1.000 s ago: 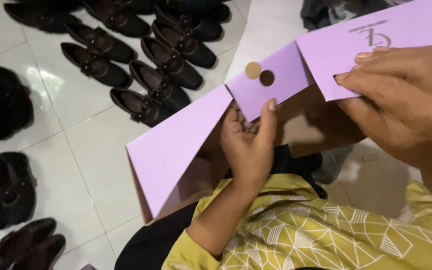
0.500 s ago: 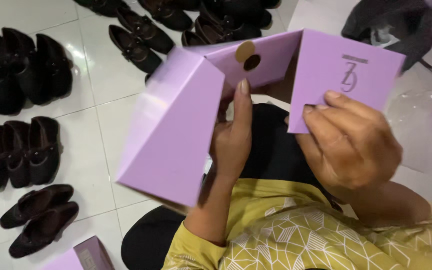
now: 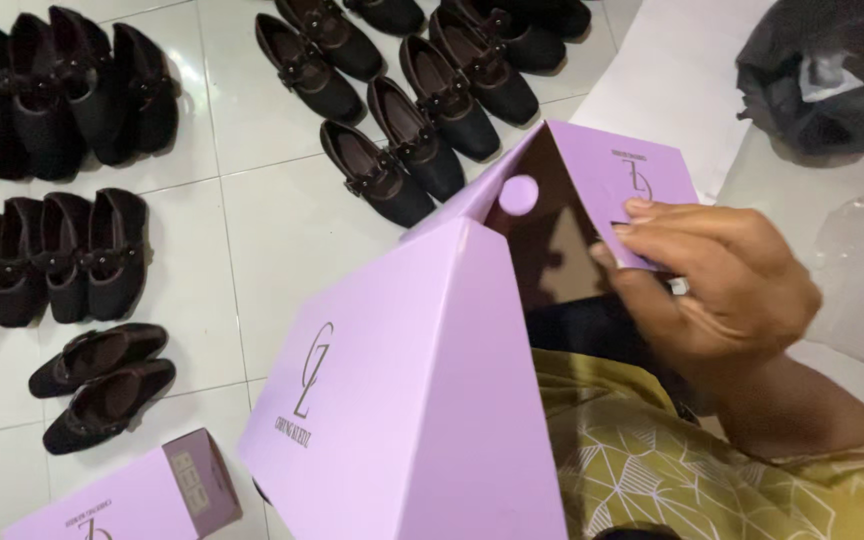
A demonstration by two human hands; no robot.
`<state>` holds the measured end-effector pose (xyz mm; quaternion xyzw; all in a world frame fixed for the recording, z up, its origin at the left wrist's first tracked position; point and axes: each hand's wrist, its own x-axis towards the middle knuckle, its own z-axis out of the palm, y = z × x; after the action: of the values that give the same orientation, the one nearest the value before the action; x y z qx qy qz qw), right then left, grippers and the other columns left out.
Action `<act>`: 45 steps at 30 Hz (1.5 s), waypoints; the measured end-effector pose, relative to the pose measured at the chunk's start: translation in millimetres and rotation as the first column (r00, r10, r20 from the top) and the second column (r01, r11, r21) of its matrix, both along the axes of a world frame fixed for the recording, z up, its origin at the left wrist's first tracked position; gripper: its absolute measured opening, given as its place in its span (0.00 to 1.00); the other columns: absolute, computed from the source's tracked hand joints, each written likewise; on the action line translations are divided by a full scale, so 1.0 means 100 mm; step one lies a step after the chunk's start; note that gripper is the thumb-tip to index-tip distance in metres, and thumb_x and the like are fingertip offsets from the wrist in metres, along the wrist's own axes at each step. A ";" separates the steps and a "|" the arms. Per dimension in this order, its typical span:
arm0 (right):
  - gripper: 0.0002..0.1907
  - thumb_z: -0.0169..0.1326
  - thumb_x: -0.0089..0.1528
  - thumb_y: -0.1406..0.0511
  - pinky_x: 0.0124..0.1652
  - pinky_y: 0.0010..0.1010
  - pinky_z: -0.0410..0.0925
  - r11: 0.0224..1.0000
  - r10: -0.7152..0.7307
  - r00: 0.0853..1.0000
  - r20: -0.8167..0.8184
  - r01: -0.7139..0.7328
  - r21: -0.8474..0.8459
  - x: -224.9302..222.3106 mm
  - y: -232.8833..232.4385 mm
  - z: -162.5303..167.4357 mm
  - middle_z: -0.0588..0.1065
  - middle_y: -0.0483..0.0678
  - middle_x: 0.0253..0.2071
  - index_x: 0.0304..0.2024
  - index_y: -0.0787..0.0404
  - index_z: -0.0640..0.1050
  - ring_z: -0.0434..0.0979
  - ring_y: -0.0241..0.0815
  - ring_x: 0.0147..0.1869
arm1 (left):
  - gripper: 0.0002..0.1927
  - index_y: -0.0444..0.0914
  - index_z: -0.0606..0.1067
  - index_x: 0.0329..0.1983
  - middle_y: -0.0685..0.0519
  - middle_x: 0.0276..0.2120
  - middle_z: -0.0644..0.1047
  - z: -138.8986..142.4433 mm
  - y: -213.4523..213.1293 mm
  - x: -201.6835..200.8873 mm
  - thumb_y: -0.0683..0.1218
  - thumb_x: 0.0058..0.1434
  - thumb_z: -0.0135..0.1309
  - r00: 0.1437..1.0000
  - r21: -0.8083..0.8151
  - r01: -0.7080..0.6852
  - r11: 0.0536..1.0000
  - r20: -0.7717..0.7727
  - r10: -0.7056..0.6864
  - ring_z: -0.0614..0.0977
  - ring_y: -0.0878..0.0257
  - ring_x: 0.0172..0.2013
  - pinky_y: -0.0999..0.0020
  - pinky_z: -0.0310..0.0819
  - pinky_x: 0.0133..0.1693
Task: The person sits on the floor and packs pairs of black shoes into purple shoeboxes. They place white tissue paper into a box, set the shoes inside, close the lid, and stack the finished box with the others on the floor.
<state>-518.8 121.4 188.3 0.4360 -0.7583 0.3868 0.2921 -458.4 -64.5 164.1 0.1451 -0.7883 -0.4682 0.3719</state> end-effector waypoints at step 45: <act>0.08 0.58 0.65 0.78 0.51 0.34 0.74 0.984 -0.067 0.969 0.236 0.025 0.178 -0.28 0.12 0.36 0.79 0.58 0.48 0.47 0.70 0.78 0.82 0.51 0.52 | 0.21 0.34 0.77 0.48 0.54 0.36 0.77 0.70 -0.93 0.04 0.56 0.79 0.46 0.925 -0.071 0.332 0.940 0.219 -0.310 0.77 0.65 0.37 0.68 0.71 0.41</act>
<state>-546.8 133.3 224.4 0.3918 -0.8289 0.3624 0.1676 -454.4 -157.8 233.8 0.0411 -0.8593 -0.4626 0.2142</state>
